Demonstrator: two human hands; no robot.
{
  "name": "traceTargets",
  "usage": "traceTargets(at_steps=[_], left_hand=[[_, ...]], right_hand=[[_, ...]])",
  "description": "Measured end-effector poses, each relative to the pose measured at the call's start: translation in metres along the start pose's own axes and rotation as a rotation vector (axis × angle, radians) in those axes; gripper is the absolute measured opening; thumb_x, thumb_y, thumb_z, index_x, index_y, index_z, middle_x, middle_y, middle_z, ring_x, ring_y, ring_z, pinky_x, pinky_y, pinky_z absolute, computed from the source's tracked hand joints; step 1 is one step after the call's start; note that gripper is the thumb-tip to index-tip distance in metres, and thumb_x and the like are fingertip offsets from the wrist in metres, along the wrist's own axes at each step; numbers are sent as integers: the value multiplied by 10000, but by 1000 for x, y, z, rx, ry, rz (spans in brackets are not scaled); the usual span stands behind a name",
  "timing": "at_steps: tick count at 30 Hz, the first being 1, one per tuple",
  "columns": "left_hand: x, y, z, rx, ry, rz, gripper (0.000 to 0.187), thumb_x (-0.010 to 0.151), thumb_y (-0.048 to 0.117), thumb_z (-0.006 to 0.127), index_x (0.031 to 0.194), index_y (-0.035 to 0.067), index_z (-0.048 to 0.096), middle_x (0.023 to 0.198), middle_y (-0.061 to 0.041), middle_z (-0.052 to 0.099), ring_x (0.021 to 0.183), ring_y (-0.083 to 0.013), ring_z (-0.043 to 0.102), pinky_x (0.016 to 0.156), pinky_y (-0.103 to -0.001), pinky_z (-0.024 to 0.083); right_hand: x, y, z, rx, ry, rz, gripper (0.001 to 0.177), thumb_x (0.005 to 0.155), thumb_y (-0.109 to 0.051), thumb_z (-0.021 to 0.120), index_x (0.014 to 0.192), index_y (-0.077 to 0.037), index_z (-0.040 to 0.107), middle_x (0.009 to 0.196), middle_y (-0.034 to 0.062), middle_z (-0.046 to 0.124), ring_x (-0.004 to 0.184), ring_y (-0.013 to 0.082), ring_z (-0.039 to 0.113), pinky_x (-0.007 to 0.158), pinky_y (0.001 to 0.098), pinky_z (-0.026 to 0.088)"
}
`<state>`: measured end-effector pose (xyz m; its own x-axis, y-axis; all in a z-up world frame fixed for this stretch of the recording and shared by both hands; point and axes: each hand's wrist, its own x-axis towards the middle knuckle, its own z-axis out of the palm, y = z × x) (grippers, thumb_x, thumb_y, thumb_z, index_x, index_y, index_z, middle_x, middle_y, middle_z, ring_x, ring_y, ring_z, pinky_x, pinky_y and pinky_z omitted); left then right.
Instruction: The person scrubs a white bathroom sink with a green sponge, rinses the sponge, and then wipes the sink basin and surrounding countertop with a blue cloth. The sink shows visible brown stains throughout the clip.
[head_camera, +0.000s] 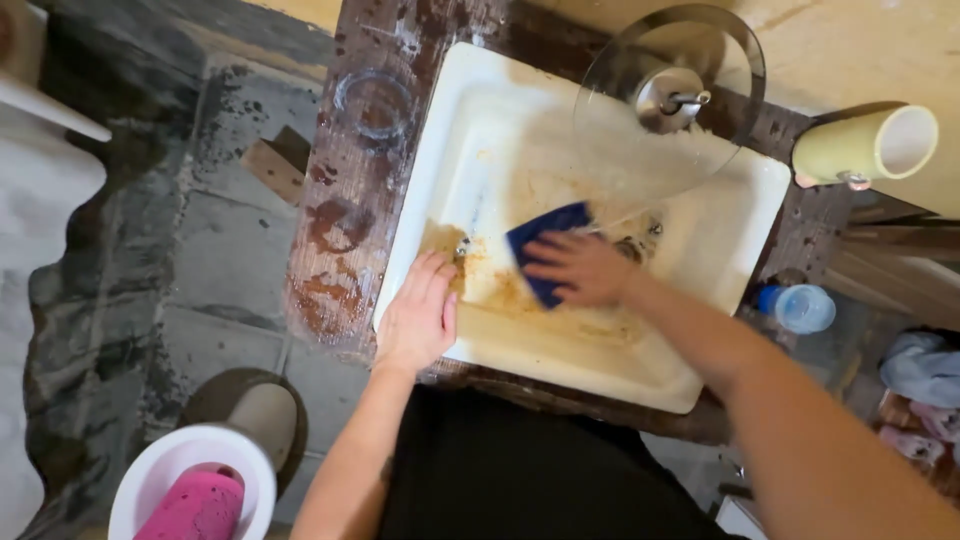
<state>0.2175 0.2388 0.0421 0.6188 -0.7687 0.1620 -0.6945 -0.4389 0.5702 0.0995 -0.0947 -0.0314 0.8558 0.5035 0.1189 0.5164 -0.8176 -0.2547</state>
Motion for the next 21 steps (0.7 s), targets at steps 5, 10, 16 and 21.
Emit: traceTargets(at_steps=[5, 10, 16, 21], left_hand=[[3, 10, 0, 161, 88, 1, 277, 1006, 127, 528, 1225, 27, 665, 1340, -172, 640, 1360, -353, 604, 1129, -410, 523], [-2, 5, 6, 205, 120, 30, 308, 978, 151, 566, 1241, 27, 668, 1349, -159, 638, 1378, -326, 599, 1167, -391, 499], [0, 4, 4, 187, 135, 22, 296, 971, 131, 570, 1230, 33, 676, 1341, -154, 643, 1374, -316, 602, 1162, -381, 503], [-3, 0, 6, 205, 117, 27, 258, 978, 102, 551, 1189, 19, 674, 1321, -167, 651, 1345, -342, 620, 1132, -404, 526]], right_hand=[[73, 89, 51, -311, 344, 113, 607, 1070, -570, 327, 1603, -343, 505, 1680, 86, 453, 1451, 413, 502, 999, 494, 468], [84, -8, 8, -134, -173, 104, 630, 1059, -529, 378, 1643, -296, 347, 1738, 83, 260, 1579, 414, 231, 1255, 570, 186], [4, 66, 5, 55, -31, -38, 641, 960, -445, 596, 1574, -275, 526, 1698, 112, 425, 1519, 445, 402, 1152, 618, 373], [113, 47, 30, -184, 118, 75, 745, 1007, -449, 620, 1663, -161, 414, 1711, 237, 341, 1500, 513, 384, 1139, 619, 376]])
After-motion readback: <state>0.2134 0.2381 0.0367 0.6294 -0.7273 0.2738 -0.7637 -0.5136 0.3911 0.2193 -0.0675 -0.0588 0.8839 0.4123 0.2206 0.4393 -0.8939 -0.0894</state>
